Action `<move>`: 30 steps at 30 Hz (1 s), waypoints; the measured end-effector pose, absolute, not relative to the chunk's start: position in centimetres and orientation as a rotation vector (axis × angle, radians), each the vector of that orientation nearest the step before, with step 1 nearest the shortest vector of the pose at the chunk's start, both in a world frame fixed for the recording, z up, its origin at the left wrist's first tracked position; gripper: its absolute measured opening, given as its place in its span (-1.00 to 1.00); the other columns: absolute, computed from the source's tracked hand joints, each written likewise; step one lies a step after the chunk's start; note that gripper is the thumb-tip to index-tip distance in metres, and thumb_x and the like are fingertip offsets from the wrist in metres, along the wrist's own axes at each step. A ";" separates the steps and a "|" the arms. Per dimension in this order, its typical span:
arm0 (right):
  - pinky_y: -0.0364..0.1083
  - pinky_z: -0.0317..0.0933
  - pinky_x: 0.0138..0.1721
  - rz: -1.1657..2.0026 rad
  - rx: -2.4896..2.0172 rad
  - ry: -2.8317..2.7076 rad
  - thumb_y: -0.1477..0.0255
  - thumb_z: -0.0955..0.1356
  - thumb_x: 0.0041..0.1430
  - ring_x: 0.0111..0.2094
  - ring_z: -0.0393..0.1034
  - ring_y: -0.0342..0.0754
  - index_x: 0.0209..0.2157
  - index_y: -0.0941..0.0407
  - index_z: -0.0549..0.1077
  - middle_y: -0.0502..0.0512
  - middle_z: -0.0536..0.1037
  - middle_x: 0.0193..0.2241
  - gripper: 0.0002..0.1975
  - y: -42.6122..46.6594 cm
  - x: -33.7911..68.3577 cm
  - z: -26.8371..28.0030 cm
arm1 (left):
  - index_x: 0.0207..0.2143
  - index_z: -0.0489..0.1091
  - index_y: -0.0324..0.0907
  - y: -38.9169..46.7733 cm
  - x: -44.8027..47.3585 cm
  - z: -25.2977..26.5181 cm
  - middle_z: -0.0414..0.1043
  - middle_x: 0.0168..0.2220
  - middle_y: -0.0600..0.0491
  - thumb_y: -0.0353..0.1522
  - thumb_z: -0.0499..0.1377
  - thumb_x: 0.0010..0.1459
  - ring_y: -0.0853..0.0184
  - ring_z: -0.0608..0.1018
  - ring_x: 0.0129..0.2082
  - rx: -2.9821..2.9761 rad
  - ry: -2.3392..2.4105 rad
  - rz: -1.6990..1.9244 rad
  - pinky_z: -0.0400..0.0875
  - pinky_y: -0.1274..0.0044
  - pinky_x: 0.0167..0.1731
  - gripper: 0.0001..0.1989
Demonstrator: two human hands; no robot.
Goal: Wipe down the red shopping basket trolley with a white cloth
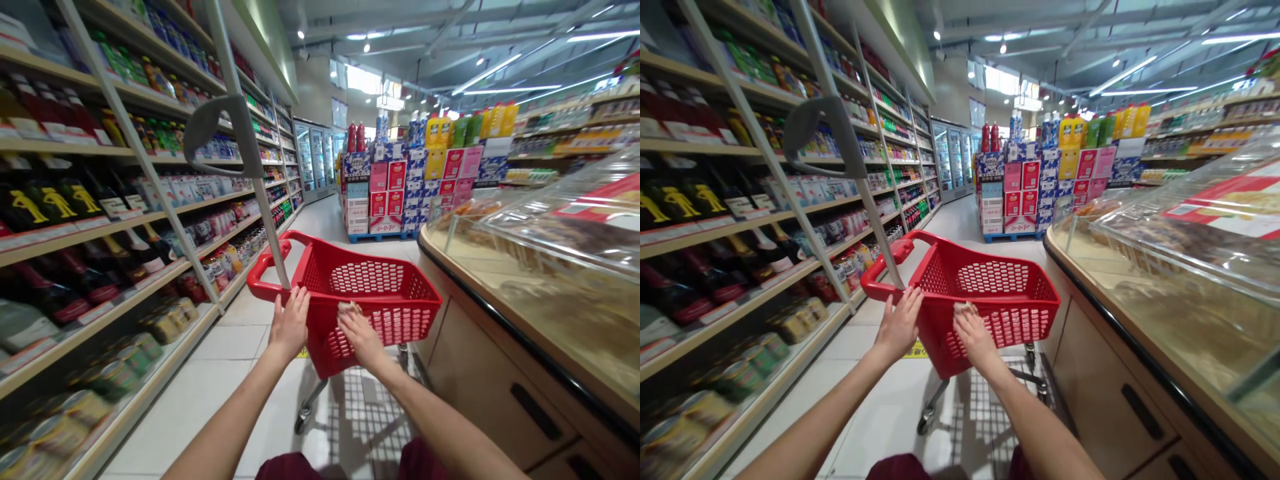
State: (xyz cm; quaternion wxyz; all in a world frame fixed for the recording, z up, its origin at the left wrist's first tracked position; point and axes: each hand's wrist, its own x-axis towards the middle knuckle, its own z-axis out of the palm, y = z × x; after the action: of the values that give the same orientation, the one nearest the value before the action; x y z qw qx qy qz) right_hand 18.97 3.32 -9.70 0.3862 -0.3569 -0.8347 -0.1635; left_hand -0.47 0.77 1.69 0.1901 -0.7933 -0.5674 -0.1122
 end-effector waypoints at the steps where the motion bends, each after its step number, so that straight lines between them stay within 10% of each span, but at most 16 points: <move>1: 0.08 0.07 0.07 -0.409 -0.904 -2.161 0.63 0.12 0.17 0.08 0.11 -0.07 -0.07 0.11 0.36 0.12 0.44 -0.09 -0.63 3.0 19.5 -10.8 | 0.11 0.03 -0.32 0.7 -0.5 1.8 -0.01 0.18 -0.06 -0.51 -0.09 -0.10 0.23 0.02 0.18 -2.234 -1.593 -0.308 -0.15 0.17 0.11 -0.38; 30: 0.11 0.07 0.07 -0.440 -1.049 -2.042 0.64 0.12 0.15 0.15 -0.03 -0.04 0.00 0.12 0.29 0.11 0.34 0.00 -0.59 1.2 30.8 -12.9 | 0.10 0.06 -0.32 1.4 7.2 -1.9 0.01 0.16 -0.12 -0.47 -0.08 -0.05 0.20 0.04 0.18 -2.322 -1.474 -0.288 -0.22 0.21 0.13 -0.42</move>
State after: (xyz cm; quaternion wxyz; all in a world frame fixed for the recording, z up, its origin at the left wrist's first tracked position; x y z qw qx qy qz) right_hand 30.85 1.19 -12.95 0.3913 -0.4131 -0.8039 -0.1732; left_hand 7.20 1.43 -1.91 0.1870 -0.8248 -0.5238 -0.1023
